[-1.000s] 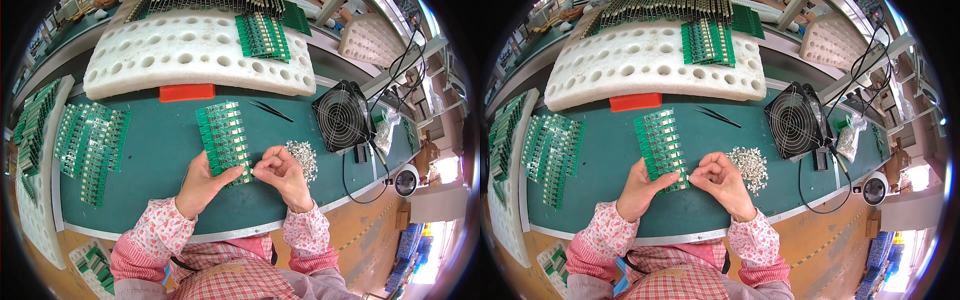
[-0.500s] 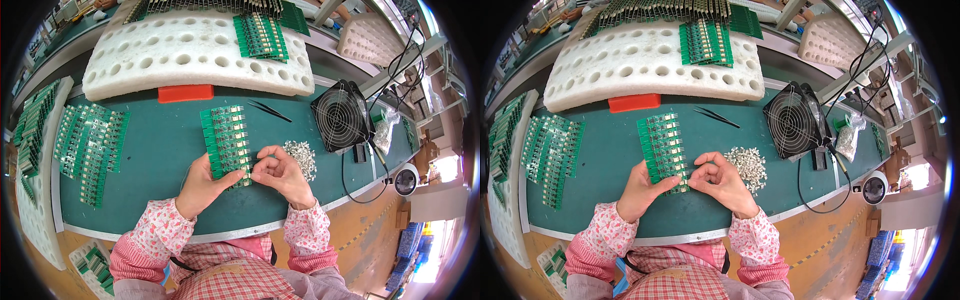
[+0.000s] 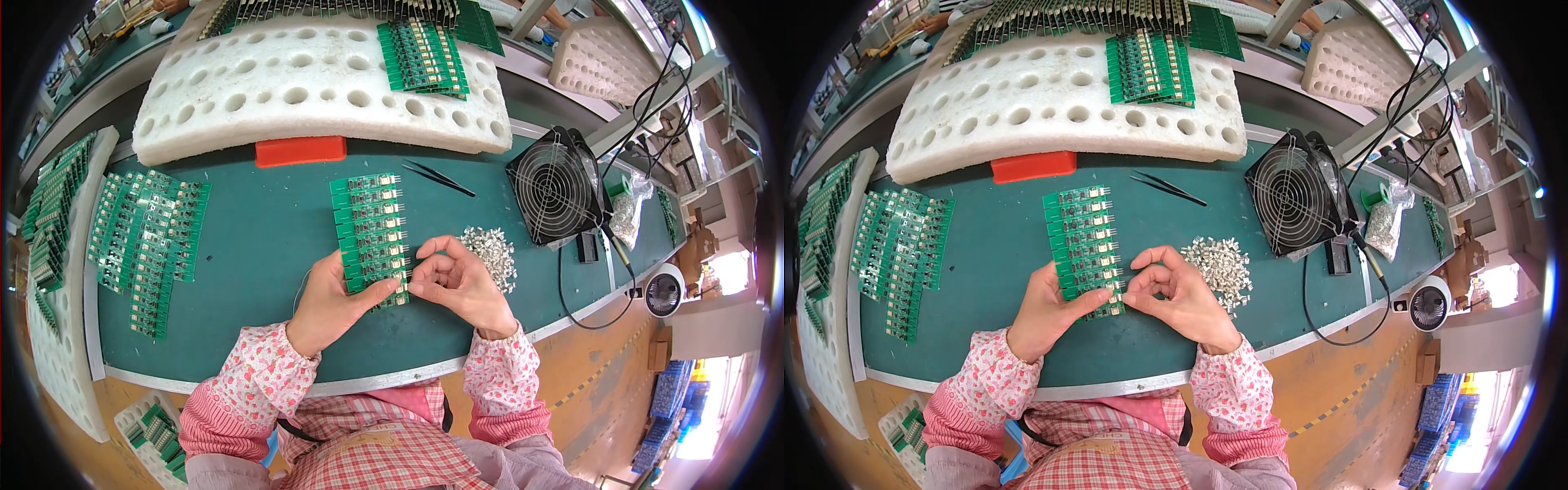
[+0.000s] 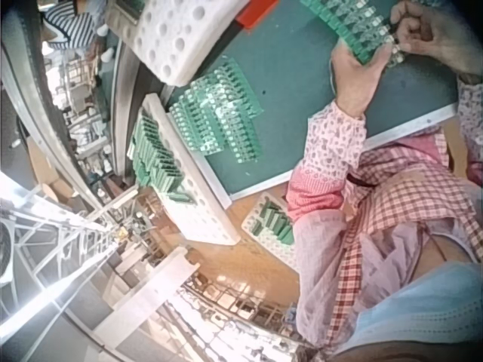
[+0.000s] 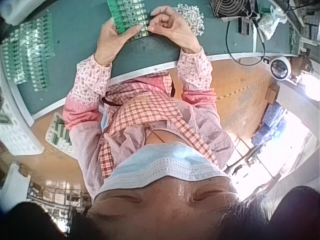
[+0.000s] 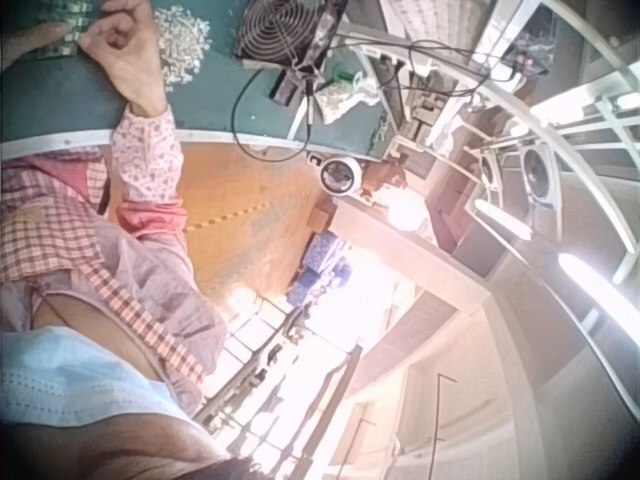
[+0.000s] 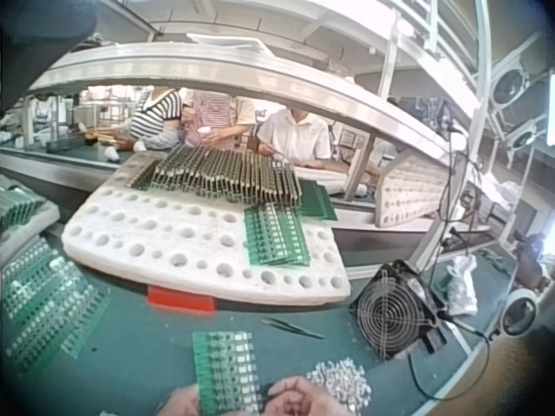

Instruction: The person inserts electronic components into circuit boards by hand and solders them using a soldering iron and solder wire.

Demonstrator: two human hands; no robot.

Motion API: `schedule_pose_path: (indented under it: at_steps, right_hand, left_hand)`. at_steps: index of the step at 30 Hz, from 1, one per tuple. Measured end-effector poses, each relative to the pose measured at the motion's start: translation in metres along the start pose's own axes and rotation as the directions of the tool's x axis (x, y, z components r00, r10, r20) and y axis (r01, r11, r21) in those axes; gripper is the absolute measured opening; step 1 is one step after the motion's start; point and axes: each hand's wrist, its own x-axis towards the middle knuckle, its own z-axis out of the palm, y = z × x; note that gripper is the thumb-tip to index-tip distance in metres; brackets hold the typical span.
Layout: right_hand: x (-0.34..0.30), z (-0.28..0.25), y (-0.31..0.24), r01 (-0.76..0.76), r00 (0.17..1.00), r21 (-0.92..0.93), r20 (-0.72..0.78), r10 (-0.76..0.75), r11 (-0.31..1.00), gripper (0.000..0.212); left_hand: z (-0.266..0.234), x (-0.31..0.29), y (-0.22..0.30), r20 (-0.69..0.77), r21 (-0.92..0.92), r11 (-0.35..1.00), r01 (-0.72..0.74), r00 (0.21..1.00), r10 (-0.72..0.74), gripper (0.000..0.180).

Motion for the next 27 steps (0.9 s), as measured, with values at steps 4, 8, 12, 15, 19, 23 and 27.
schedule_pose_path:
  at_steps: [4, 8, 12, 15, 19, 23, 27]
  right_hand:
    - [0.001, 0.002, 0.001, 0.019, 1.0, -0.058, -0.017, -0.02, 0.998, 0.034]
    - [0.001, 0.001, 0.004, 0.032, 0.998, -0.12, -0.045, -0.038, 0.992, 0.034]
    - [0.002, 0.0, 0.005, 0.1, 0.99, -0.209, -0.072, -0.117, 0.973, 0.037]
    - [0.002, -0.002, 0.0, 0.188, 0.957, -0.236, -0.175, -0.232, 0.953, 0.038]
    - [-0.007, -0.022, -0.001, 0.147, 0.86, -0.588, -0.321, -0.397, 0.795, 0.031]
    - [-0.018, -0.02, -0.001, 0.239, 0.825, -0.899, -0.011, -0.565, 0.366, 0.026]
    - [-0.012, -0.003, 0.008, 0.223, 0.745, -0.969, 0.097, -0.66, 0.11, 0.019]
  left_hand:
    - [0.0, 0.0, -0.002, -0.004, -0.004, 1.0, -0.019, 1.0, 0.019, 0.027]
    - [0.0, 0.0, 0.0, 0.006, -0.016, 1.0, 0.0, 1.0, 0.0, 0.027]
    - [-0.002, 0.001, 0.004, 0.026, 0.009, 1.0, 0.012, 1.0, -0.012, 0.027]
    - [0.002, 0.003, 0.003, -0.039, -0.047, 0.998, -0.041, 0.998, 0.04, 0.028]
    - [0.0, 0.002, 0.007, -0.069, -0.075, 0.997, -0.019, 0.997, 0.014, 0.028]
    - [0.0, 0.003, 0.008, -0.06, -0.122, 0.993, -0.005, 0.998, -0.003, 0.028]
    - [-0.002, 0.002, 0.008, -0.055, -0.122, 0.993, -0.002, 0.998, -0.005, 0.029]
